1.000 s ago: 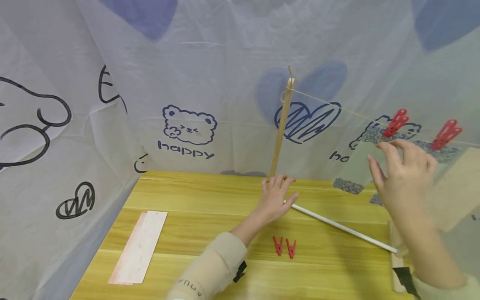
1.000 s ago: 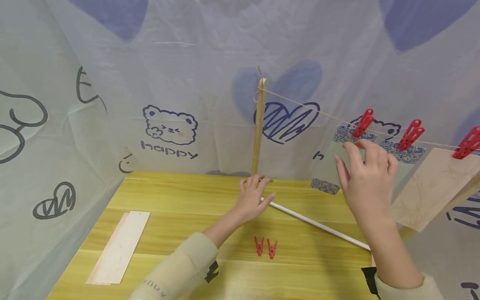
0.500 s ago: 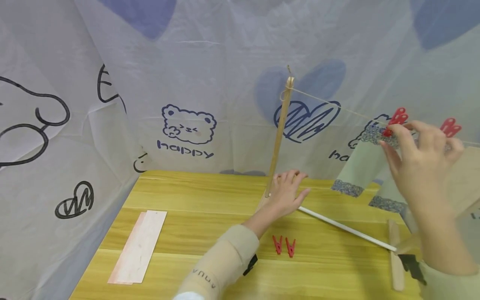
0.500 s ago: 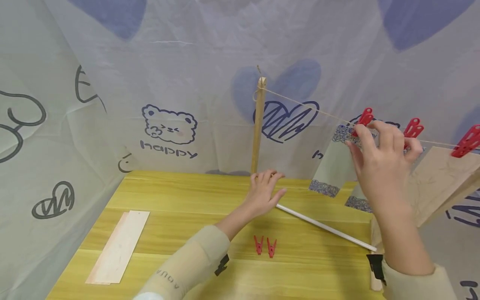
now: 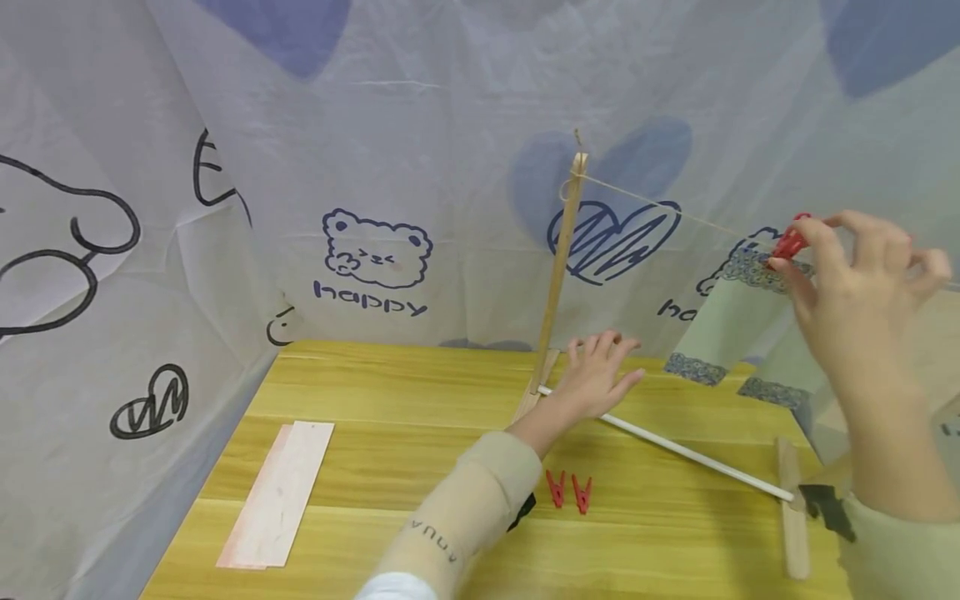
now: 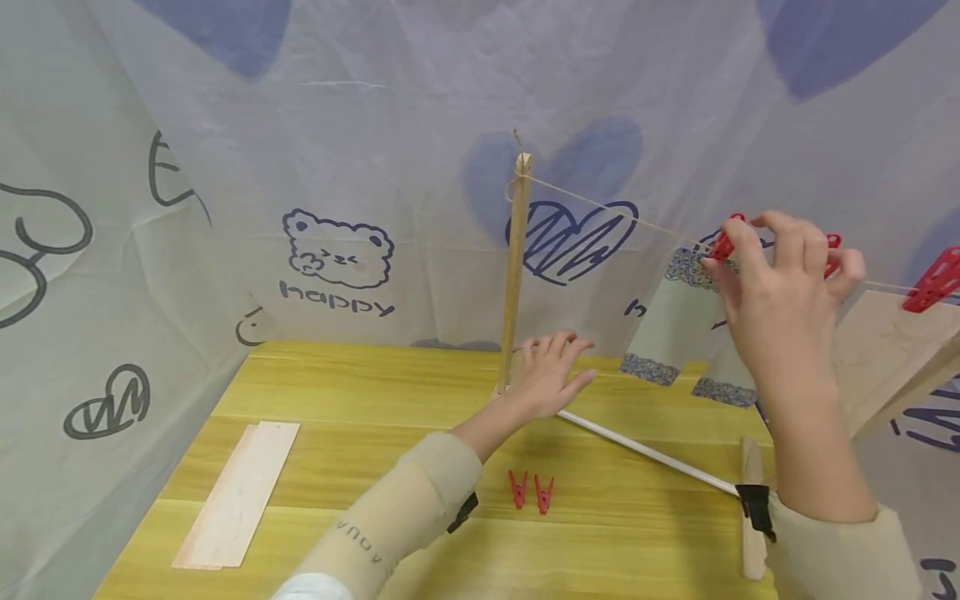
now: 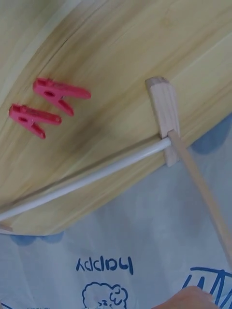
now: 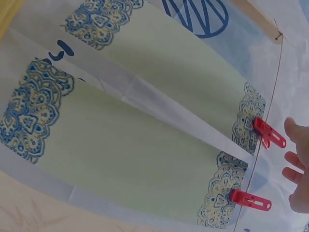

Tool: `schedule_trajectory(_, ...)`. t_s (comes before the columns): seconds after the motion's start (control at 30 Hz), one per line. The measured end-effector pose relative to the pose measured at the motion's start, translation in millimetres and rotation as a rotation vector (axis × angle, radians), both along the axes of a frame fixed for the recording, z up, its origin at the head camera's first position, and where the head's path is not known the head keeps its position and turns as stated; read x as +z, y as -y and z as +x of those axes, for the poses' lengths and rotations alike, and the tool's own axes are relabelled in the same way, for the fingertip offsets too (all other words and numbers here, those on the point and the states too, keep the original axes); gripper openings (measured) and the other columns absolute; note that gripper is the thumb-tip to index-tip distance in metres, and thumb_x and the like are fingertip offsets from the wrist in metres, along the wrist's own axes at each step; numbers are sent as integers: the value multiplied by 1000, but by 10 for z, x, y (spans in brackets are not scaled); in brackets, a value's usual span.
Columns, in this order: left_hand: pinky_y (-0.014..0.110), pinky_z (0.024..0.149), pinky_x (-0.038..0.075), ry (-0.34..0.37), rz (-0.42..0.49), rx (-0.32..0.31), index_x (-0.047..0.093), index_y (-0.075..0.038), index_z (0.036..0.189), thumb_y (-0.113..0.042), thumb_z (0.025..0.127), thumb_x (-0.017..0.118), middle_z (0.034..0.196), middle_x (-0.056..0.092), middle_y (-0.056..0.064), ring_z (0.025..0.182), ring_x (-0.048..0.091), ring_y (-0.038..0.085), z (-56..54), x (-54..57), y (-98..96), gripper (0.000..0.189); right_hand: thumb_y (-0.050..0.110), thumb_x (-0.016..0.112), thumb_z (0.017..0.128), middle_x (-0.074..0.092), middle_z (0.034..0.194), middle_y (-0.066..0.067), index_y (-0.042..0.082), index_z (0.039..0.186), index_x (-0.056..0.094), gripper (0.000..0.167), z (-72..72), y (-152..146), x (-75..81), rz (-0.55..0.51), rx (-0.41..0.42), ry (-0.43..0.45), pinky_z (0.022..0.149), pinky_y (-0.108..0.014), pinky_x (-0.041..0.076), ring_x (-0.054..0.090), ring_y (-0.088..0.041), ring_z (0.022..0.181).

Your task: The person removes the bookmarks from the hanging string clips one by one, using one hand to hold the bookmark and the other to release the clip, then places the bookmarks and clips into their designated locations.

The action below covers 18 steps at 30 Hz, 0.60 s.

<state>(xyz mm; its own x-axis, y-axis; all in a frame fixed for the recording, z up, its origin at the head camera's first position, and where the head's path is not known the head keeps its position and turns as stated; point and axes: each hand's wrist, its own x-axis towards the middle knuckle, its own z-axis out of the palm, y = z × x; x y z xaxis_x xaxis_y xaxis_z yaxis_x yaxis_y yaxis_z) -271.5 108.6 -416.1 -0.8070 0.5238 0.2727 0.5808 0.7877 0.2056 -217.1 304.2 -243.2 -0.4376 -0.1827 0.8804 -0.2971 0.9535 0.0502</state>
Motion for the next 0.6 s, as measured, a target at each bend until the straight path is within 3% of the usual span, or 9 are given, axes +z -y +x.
schedule_trajectory(0.13, 43, 101, 21, 67, 15, 4, 24, -30, 141, -52, 96, 22, 138, 31, 0, 123, 30, 17, -16, 49, -86, 50, 31, 50, 93, 37, 130, -22, 7, 122, 44, 38, 9, -73, 90, -21, -41, 128, 96, -56, 10, 29, -43, 118)
schedule_trajectory(0.37, 41, 101, 20, 110, 9, -1, 22, -33, 141, -55, 95, 20, 138, 30, -3, 124, 29, 15, -9, 122, -257, 51, 30, 44, 97, 15, 143, -23, 7, 137, 27, 49, 75, -120, 327, -25, -208, 558, 100, -61, -3, 6, -42, 133)
schedule_trajectory(0.43, 39, 101, 20, 122, 9, 4, 22, -34, 141, -56, 94, 19, 139, 30, -4, 125, 29, 14, -1, 152, -307, 52, 32, 43, 97, 12, 145, -23, 7, 139, 25, 52, 74, -126, 358, -11, -224, 606, 100, -63, -4, 3, -42, 134)
schedule_trajectory(0.6, 36, 99, 18, 149, 45, 22, 21, -35, 141, -57, 94, 17, 138, 29, -6, 120, 29, 12, 23, 227, -409, 52, 33, 43, 97, 12, 145, -23, 7, 139, 27, 52, 45, -137, 393, 4, -210, 618, 99, -64, -3, 2, -42, 134)
